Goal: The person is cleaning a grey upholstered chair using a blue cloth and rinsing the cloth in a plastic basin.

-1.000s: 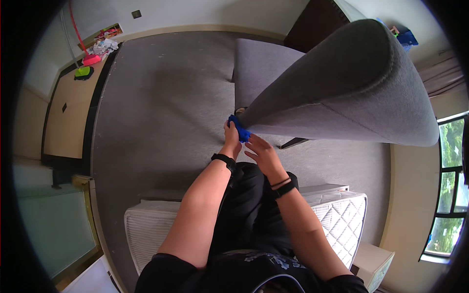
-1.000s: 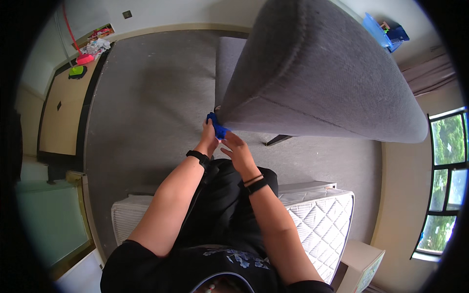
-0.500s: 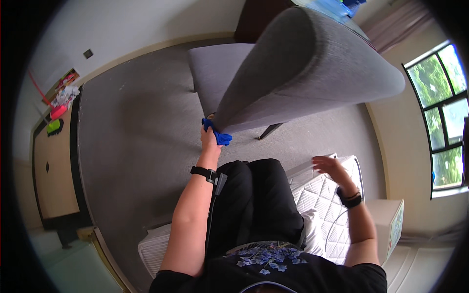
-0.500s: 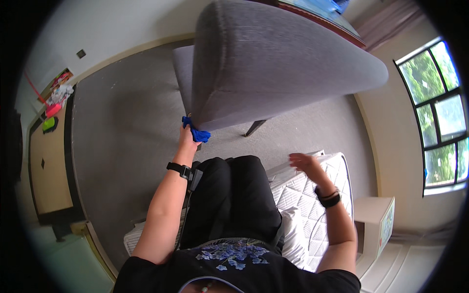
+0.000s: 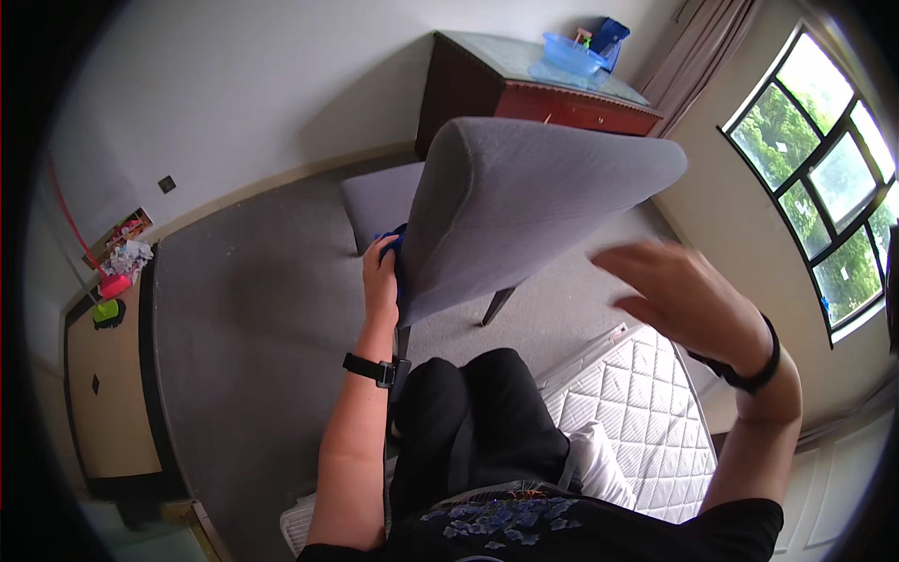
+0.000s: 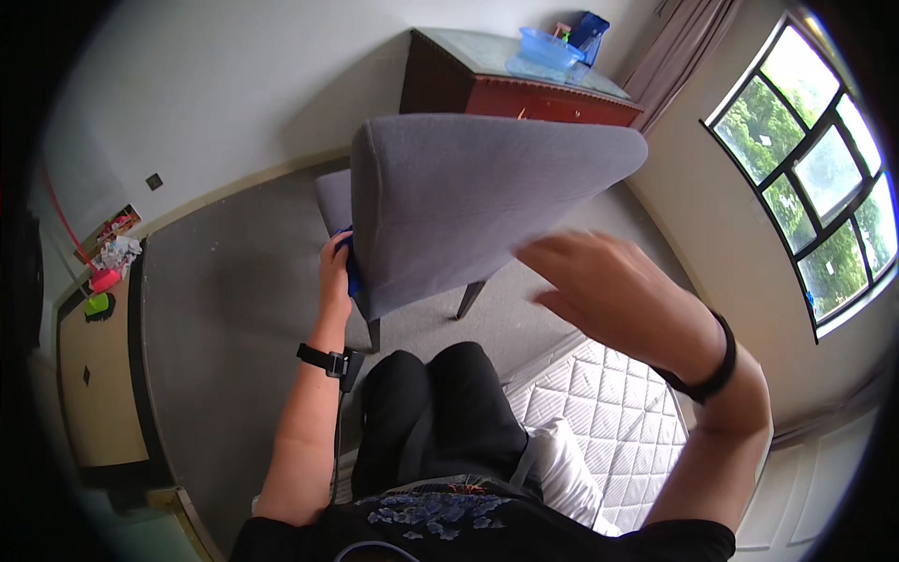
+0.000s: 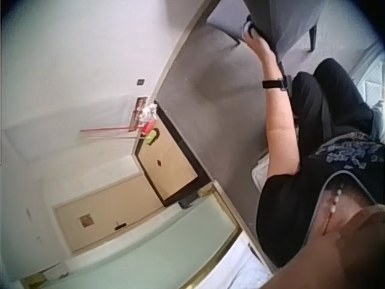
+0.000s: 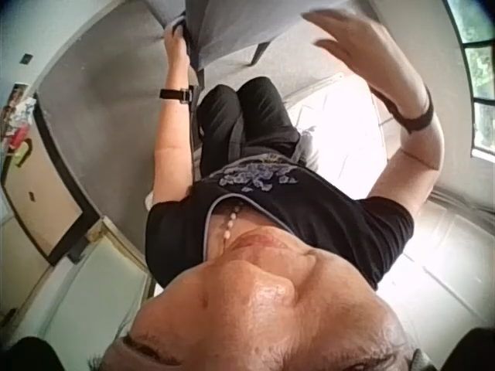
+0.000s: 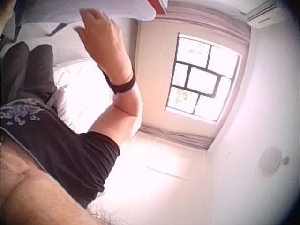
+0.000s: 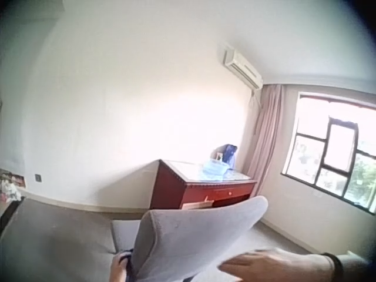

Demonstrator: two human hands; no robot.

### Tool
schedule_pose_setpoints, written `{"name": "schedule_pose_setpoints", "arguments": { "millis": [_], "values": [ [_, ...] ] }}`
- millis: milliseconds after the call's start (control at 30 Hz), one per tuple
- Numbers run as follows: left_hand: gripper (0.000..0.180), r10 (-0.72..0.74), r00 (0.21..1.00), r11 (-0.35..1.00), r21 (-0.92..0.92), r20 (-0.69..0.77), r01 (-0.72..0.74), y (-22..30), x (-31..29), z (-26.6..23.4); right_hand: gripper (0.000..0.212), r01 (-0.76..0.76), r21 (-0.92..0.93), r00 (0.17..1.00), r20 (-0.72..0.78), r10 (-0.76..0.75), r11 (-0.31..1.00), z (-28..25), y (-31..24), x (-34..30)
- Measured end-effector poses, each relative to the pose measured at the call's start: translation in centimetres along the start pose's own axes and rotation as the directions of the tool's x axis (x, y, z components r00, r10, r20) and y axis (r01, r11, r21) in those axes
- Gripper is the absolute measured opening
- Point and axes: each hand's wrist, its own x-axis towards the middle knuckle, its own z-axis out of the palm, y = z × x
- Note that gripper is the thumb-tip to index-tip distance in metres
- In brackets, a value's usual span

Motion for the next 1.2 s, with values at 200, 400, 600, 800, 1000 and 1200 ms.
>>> {"name": "schedule_pose_setpoints", "arguments": {
  "millis": [200, 400, 600, 800, 1000, 1200],
  "values": [
    [0.029, 0.068, 0.972, 0.998, -0.03, 0.226, -0.063, 4.5, 2.6, 1.7, 0.025, 0.243, -0.204, 0.709, -0.63, -0.317, 0.948, 0.5, 0.4, 12.5],
    [0.048, -0.139, 0.96, 0.99, 0.015, 0.243, 0.14, 3.4, 3.7, 2.6, 0.043, 0.054, 0.161, 0.687, -0.722, 0.08, 0.985, 3.8, -0.9, 16.2],
    [0.049, -0.088, 0.962, 0.996, 0.035, 0.26, 0.081, 3.8, 1.7, 2.4, 0.034, 0.029, 0.08, 0.503, -0.863, 0.055, 0.996, 4.5, -1.8, 15.9],
    [0.045, -0.058, 0.974, 0.998, -0.015, 0.219, 0.063, 4.1, -1.8, 2.6, 0.029, 0.074, -0.012, 0.396, -0.917, -0.04, 0.997, 5.3, -2.2, 13.6],
    [0.041, 0.029, 0.984, 0.999, 0.009, 0.174, -0.031, 4.4, -5.0, 2.4, 0.025, 0.207, -0.047, 0.331, -0.936, -0.115, 0.977, 5.8, -2.8, 11.1],
    [0.038, 0.223, 0.975, 0.956, 0.197, -0.003, -0.218, 2.7, -6.7, -0.8, 0.019, 0.372, -0.06, 0.286, -0.942, -0.175, 0.926, 5.4, -1.7, 11.0]
  ]
}}
